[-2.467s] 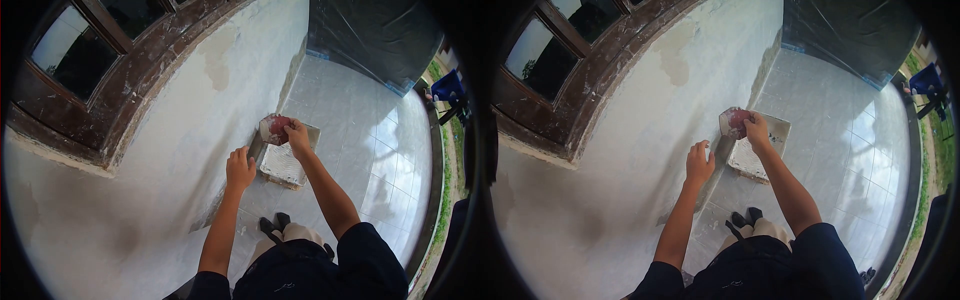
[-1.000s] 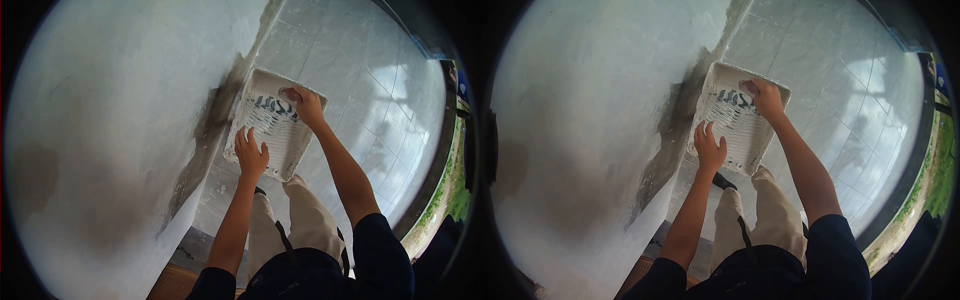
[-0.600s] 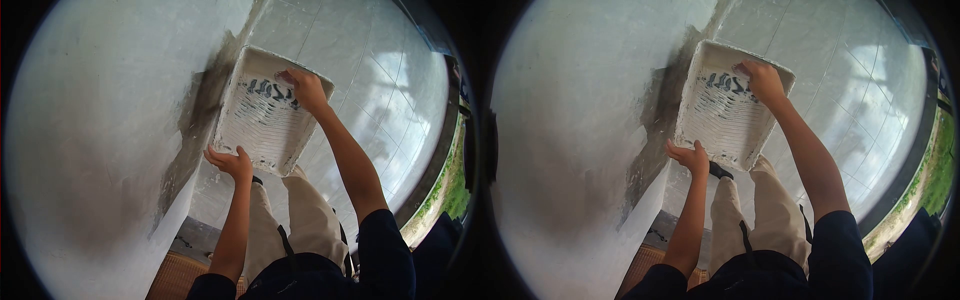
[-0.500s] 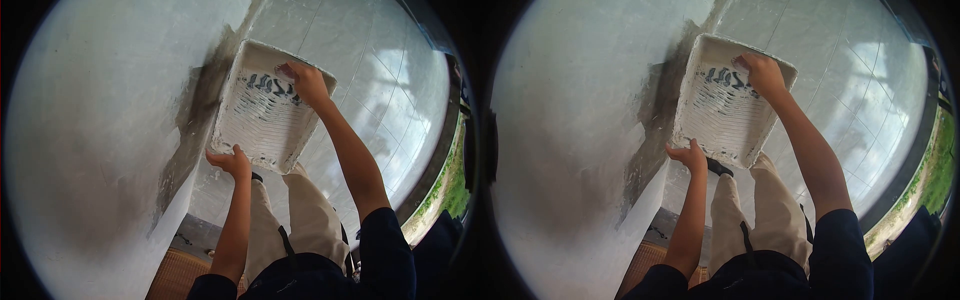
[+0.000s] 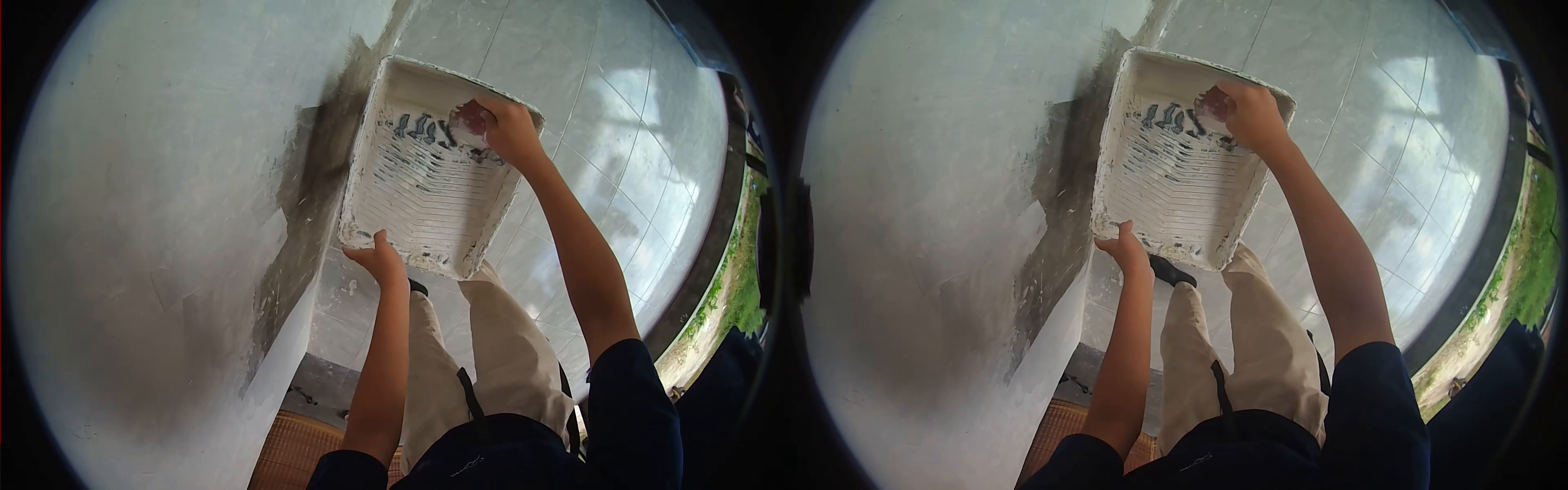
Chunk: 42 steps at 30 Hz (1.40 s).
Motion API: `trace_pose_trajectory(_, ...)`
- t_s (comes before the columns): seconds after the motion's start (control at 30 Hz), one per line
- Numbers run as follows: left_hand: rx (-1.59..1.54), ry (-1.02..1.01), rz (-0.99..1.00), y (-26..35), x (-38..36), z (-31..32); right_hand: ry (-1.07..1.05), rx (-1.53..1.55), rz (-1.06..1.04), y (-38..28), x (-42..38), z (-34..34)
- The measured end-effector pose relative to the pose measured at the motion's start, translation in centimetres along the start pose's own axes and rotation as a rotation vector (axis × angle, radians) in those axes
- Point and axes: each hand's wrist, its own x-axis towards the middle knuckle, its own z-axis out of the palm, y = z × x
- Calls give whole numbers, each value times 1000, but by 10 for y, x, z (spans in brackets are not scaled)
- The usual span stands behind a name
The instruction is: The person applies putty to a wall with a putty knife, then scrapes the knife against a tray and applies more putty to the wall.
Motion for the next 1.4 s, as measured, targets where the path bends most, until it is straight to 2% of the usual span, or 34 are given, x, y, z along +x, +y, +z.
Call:
trace_pose_trajectory(0.03, 0, -3, -3, -1, 0, 0, 0, -3, 1, 4, -1, -3)
trace_pose_trajectory(0.1, 13, -11, 18, 0, -1, 0, 137, -29, 31, 11, -1, -8)
trace_pose_trajectory(0.23, 37, -17, 29, 3, -6, 1, 141, -87, -23, 14, -4, -6)
trace_pose_trajectory(0.4, 18, -45, 49, 0, -2, -1, 159, -54, 50, 11, -8, -5)
trace_pose_trajectory(0.5, 20, -54, 60, 0, -2, -1, 135, -92, -11, 8, -9, -6)
trace_pose_trajectory(0.6, 73, -27, 5, 2, -4, 1, 128, -132, -9, 11, -8, -2)
trace_pose_trajectory(0.73, 68, -21, 27, 3, -5, 2, 132, -114, 11, 8, -7, -2)
trace_pose_trajectory(0.8, 17, -37, 44, 7, -9, 3, 79, -82, 102, 8, -3, -3)
trace_pose_trajectory(0.93, 26, 11, 37, 4, -6, 7, 65, -102, 72, 11, -5, -3)
trace_pose_trajectory(1.13, 39, 0, 35, 8, -10, 8, 86, -13, 141, 15, -17, 2)
trace_pose_trajectory(1.2, 9, -13, 47, 10, -13, 7, 31, 23, 206, 11, -20, 3)
trace_pose_trajectory(1.33, 17, -8, 38, 7, -11, 5, 150, 104, 174, -7, -4, 12)
trace_pose_trajectory(1.4, 20, -3, 45, 6, -12, 6, 149, 70, 21, -12, 14, 19)
